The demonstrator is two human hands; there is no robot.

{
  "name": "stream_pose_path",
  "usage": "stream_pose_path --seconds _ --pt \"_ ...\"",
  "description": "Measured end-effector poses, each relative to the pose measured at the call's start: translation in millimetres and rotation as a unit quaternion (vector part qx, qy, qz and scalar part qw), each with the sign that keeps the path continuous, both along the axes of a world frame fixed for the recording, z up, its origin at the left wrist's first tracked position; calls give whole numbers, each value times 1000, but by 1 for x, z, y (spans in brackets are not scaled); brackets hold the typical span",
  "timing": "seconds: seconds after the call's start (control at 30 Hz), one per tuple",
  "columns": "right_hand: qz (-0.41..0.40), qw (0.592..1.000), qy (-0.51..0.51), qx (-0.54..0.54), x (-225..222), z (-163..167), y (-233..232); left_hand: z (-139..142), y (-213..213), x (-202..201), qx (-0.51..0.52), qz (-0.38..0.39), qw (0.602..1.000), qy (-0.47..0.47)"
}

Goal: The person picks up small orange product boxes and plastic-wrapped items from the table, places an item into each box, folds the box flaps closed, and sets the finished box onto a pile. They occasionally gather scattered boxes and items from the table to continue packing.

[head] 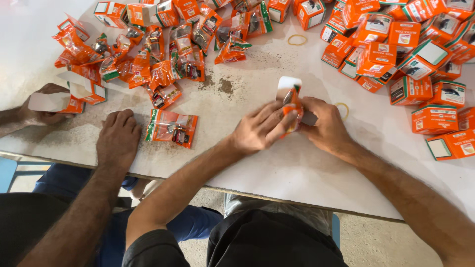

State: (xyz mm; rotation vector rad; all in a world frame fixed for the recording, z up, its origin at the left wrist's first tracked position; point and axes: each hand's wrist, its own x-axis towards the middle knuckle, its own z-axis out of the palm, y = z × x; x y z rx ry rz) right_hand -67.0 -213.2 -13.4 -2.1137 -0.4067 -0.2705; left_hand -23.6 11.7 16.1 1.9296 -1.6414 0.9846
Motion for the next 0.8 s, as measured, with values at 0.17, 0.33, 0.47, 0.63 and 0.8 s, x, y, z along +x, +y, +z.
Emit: stream_pose_path --seconds 0.17,0.33,0.47,0.63,0.8 --pt "8 1000 -20 3 -5 10 9 -14 4 9 46 96 988 116" --pt "-6 1000 -23 -9 -6 15 12 -13 -17 -4 -8 158 966 204" --pt "-21 997 -58 -37 -7 10 9 -14 -34 -6 -96 163 908 374" --pt "-46 998 -23 -20 -11 1 10 -27 -31 6 -133 114 750 638" --pt "-15 992 -100 -71 -12 2 13 -32 -29 12 -153 49 736 657"
